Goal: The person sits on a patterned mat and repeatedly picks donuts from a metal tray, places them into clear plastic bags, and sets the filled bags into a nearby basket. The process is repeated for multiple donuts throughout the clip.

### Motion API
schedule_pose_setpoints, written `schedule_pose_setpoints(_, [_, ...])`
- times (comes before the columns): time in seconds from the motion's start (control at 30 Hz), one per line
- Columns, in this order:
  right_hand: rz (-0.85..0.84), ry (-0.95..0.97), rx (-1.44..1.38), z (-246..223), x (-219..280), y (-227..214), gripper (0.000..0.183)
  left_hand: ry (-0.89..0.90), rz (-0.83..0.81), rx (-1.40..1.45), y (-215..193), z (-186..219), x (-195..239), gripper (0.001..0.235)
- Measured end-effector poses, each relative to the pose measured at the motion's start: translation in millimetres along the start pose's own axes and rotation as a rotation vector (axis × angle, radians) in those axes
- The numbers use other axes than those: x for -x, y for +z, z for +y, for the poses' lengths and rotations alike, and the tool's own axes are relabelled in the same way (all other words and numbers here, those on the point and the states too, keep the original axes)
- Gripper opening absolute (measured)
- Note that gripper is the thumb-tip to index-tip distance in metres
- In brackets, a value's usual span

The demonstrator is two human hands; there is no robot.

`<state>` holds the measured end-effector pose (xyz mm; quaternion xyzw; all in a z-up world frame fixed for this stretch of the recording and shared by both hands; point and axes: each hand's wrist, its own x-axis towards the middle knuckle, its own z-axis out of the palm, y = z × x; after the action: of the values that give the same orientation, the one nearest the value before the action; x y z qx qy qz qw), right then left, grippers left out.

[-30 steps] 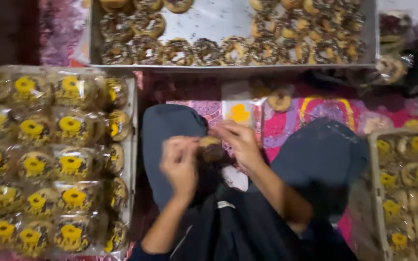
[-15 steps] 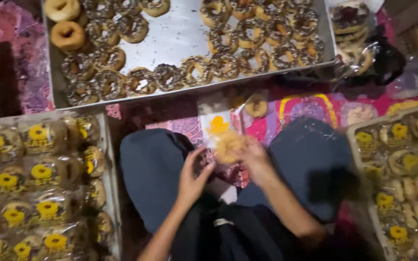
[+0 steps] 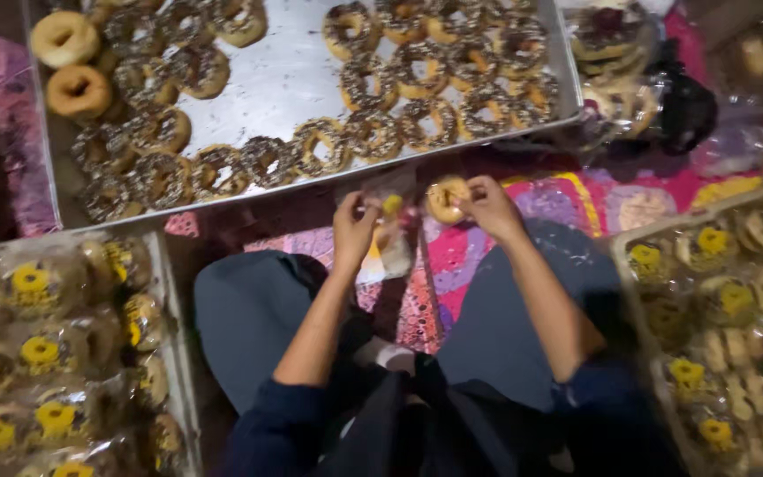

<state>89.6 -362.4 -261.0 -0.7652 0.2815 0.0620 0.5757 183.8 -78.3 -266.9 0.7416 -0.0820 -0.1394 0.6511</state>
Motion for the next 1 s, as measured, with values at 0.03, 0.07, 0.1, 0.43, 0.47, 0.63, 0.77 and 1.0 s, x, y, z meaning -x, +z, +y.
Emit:
schedule_pose_setpoints(0.03, [0.044, -0.052, 0.396, -5.9, -7.4, 9.8, 0.047, -0.109, -0.040, 0.073, -12.0, 13.0, 9.9, 0.025])
schedule_pose_setpoints(0.07, [0.091, -0.112, 0.790, -12.1, -7.9, 17.0, 0.050, -0.217, -0.079, 0.149, -24.2, 26.2, 22.8, 0.026])
schedule_pose_setpoints(0.1, [0.172, -0.225, 0.686, -21.3, -7.3, 23.1, 0.050, -0.316, -0.121, 0.228, -34.8, 38.8, 31.4, 0.028])
schedule_pose_setpoints(0.43, [-0.302, -0.080, -0.324, -148.2, 132.4, 98.8, 0.052, -0.240, -0.261, 0.611, -75.2, 112.9, 93.3, 0.047])
schedule_pose_setpoints(0.47, [-0.265, -0.079, -0.221, -161.1, 145.9, 105.8, 0.058, -0.334, -0.241, 0.717, -78.3, 116.9, 94.0, 0.047])
schedule_pose_setpoints(0.63, [0.132, -1.244, 0.702, -199.9, 172.3, 147.7, 0.041, -0.452, -0.231, 0.878, -102.3, 109.4, 92.9, 0.053])
schedule_pose_setpoints(0.77, [-0.395, -0.961, 0.895, -203.0, 168.8, 181.1, 0.021, -0.317, -0.175, 0.731, -110.7, 80.1, 106.9, 0.051])
schedule_pose_setpoints(1.0, [-0.391, -0.899, 1.045, -235.6, 160.3, 204.7, 0.034, -0.005, 0.130, 0.592, -150.3, 86.2, 114.5, 0.057])
